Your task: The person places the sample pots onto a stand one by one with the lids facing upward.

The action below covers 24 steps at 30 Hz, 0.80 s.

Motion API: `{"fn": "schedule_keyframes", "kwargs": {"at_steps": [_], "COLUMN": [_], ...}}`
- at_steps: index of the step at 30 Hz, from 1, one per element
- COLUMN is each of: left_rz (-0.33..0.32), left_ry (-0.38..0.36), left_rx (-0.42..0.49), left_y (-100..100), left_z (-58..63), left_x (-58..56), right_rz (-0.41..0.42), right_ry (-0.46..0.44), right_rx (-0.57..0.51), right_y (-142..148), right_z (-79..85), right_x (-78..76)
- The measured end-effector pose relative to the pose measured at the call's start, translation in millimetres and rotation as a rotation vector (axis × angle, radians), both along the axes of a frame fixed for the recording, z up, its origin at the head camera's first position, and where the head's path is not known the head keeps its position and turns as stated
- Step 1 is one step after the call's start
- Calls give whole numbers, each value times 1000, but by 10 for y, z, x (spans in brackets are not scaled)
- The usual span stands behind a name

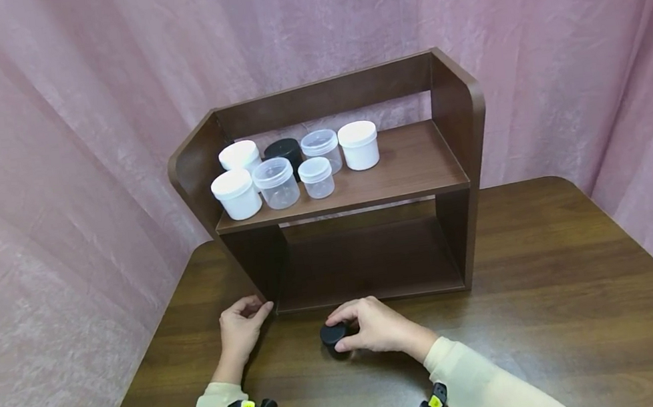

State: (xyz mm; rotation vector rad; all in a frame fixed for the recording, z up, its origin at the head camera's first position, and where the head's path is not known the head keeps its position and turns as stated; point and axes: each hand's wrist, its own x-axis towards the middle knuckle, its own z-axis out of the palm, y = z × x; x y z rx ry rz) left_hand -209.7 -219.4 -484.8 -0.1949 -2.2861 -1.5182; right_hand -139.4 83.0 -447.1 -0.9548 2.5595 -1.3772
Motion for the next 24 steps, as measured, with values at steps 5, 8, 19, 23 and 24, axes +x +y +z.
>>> {"fn": "schedule_keyframes", "kwargs": {"at_steps": [5,8,19,23,24], "left_rz": [1,4,16,14,12], "left_ry": [10,19,20,16,15], "left_rx": [-4,-10,-22,-23,-21], "left_y": [9,13,8,14,16], "left_z": [18,30,15,19,21], "left_x": [-4,-13,6,6,2], "right_rz": [3,5,22,8,4], "right_ry": [5,16,33,56,65], "right_rx": [6,5,0,31,35], "right_y": [3,4,-6,13,19], "right_z": [-1,3,-5,17,28], "right_x": [-8,-21,-16,-5,-4]}}
